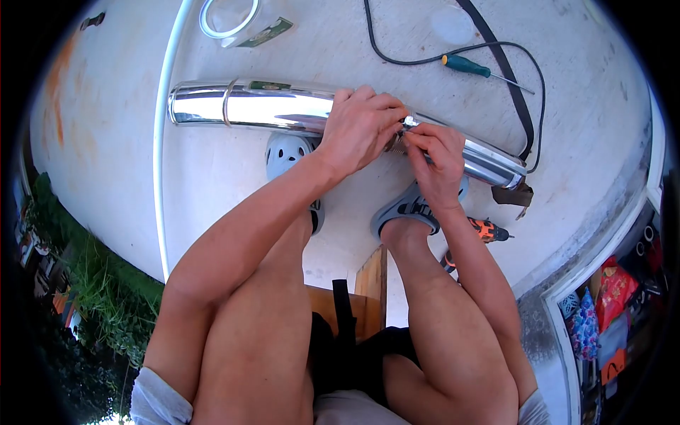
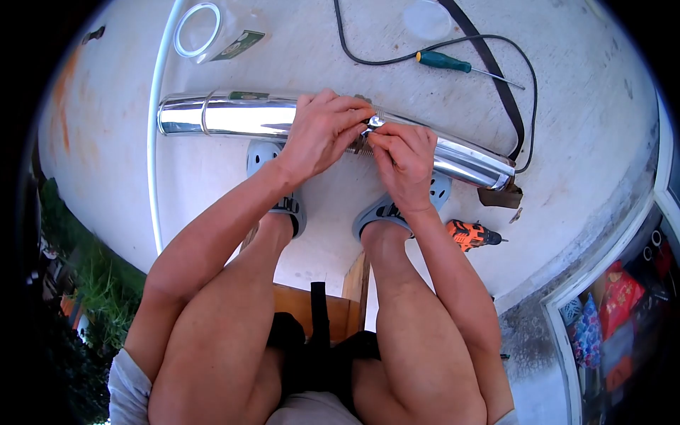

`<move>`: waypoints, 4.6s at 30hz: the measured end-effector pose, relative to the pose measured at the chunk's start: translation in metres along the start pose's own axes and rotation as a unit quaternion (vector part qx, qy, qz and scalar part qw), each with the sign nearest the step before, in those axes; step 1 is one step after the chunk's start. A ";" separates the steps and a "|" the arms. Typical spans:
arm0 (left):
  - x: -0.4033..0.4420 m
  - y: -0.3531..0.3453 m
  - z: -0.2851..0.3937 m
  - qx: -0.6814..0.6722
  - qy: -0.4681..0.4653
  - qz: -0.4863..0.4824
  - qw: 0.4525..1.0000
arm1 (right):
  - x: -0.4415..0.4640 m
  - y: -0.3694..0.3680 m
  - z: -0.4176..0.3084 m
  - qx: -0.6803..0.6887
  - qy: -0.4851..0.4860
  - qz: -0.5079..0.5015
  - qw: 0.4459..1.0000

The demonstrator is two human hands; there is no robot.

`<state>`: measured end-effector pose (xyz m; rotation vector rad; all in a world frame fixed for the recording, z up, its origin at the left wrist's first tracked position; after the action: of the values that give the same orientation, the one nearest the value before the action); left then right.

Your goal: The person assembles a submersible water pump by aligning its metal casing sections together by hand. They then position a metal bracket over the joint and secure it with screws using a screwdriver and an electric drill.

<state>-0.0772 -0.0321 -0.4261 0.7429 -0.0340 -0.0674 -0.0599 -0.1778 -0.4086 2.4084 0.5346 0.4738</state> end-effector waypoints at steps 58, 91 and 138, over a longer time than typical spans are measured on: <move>0.000 -0.003 0.000 -0.009 0.012 0.029 0.999 | -0.332 0.137 0.138 -0.162 -0.567 0.192 0.785; -0.002 -0.007 -0.001 0.004 0.044 0.025 0.999 | 0.008 0.116 -0.061 0.056 -0.450 -0.260 0.852; -0.002 -0.007 -0.001 0.005 0.051 0.004 0.999 | 0.080 0.062 -0.087 -0.055 -0.199 -0.561 0.802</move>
<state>-0.0794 -0.0358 -0.4318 0.7544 0.0608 -0.0214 -0.0148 -0.1422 -0.2882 1.5808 1.4952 -0.4981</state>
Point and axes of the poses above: each hand's wrist, its own x-axis towards the middle knuckle, its own y-axis out of the back of the hand, z = x × y, the point moved 8 cm from there along x, towards the middle knuckle, and after that the axes turned 3 degrees about z, right-handed, at the moved point
